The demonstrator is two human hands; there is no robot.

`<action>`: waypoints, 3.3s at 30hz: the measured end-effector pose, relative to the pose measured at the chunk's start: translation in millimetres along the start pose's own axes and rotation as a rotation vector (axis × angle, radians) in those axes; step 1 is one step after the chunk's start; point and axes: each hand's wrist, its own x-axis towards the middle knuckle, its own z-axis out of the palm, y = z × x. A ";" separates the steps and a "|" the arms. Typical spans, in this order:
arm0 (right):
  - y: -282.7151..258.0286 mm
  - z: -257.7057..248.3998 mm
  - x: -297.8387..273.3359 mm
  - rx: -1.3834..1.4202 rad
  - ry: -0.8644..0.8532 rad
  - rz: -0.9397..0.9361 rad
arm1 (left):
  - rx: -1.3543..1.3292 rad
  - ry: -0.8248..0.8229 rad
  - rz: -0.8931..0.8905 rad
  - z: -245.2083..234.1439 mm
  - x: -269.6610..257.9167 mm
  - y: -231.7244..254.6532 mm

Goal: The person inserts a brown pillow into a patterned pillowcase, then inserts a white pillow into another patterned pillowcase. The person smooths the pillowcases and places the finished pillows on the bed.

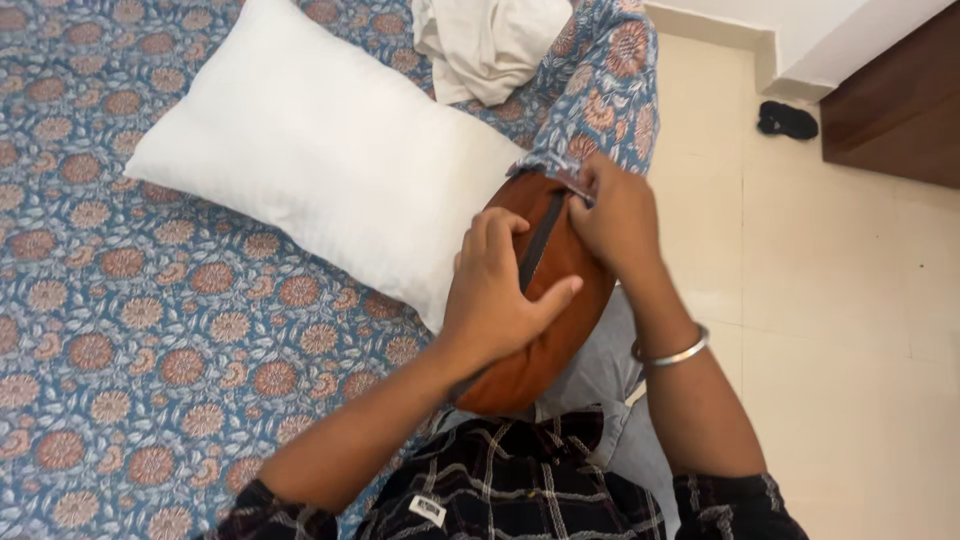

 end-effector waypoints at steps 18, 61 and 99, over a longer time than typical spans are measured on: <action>-55.6 -7.9 -65.4 0.270 -0.184 -0.146 | 0.220 -0.321 0.254 63.6 9.0 -23.3; 43.4 80.3 28.0 0.440 -0.008 -0.027 | 0.233 0.140 -0.197 -128.2 44.7 -148.7; -48.2 97.9 28.2 0.243 0.218 -0.509 | 0.415 0.499 0.025 -30.9 108.0 -154.8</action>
